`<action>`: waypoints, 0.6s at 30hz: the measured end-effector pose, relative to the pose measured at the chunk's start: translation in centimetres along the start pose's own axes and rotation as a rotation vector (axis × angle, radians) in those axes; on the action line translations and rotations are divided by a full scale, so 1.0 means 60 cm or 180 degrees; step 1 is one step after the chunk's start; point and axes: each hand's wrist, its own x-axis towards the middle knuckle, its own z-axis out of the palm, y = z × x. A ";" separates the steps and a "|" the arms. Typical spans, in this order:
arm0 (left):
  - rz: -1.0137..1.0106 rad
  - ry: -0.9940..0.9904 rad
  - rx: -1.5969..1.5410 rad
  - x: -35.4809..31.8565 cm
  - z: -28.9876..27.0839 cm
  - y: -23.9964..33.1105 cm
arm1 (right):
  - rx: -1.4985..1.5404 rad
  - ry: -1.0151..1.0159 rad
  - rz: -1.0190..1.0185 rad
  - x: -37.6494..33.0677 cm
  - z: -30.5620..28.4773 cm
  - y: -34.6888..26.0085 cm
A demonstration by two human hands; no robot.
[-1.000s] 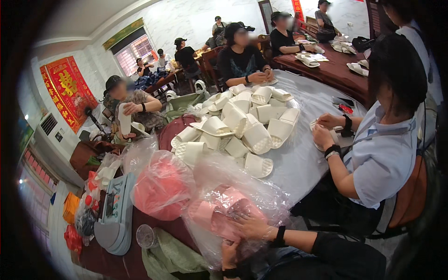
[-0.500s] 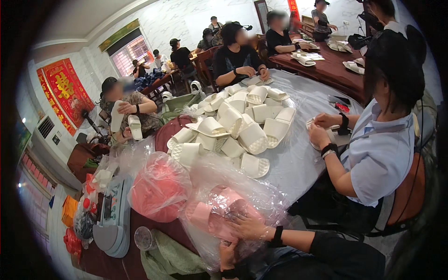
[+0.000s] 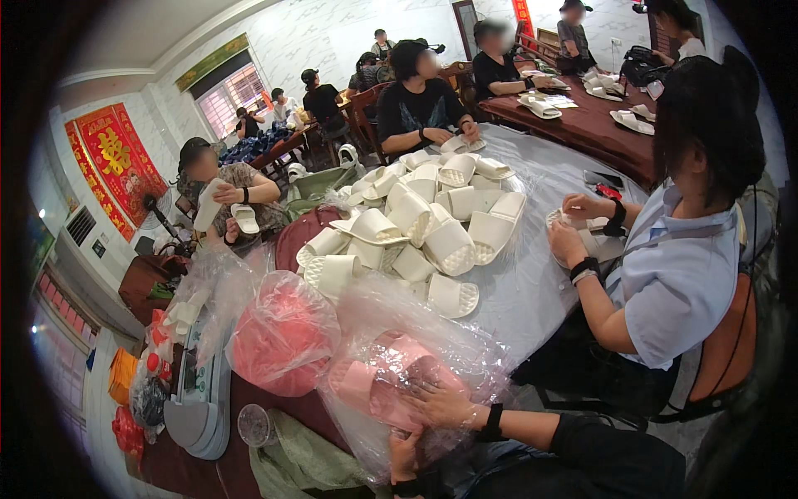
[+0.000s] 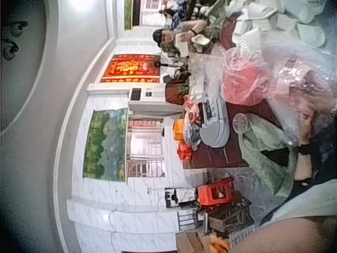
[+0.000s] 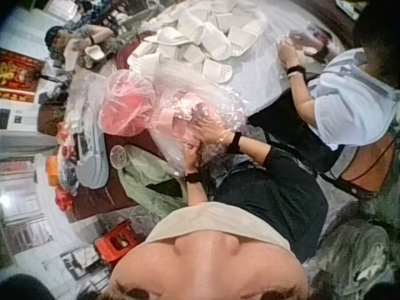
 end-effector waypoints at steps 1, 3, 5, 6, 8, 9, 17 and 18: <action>0.0002 0.0000 -0.0001 0.001 0.000 0.000 | 0.0016 0.0045 -0.0036 0.000 -0.002 0.001; -0.0055 -0.0001 -0.0040 0.000 0.004 0.004 | 0.0038 0.0033 0.0015 0.001 -0.003 -0.002; -0.0041 -0.0017 -0.0033 -0.002 -0.003 0.000 | 0.0049 0.0024 0.0062 -0.001 -0.004 -0.004; -0.0029 -0.0033 -0.0025 -0.005 -0.005 -0.001 | -0.0012 0.0065 -0.0035 -0.003 -0.003 -0.005; -0.0060 -0.0035 -0.0099 -0.007 -0.001 0.000 | -0.0061 0.0104 -0.0108 -0.004 0.006 0.000; -0.0105 -0.0030 -0.0168 -0.005 0.002 -0.001 | 0.0011 0.0161 -0.0107 -0.005 0.013 0.005; -0.0051 0.0109 0.0317 -0.001 0.002 0.009 | 0.0123 0.0859 -0.0229 -0.001 0.029 0.008; -0.0001 0.0160 0.0473 -0.001 0.006 0.015 | 0.0137 0.0831 -0.0191 0.005 0.019 0.002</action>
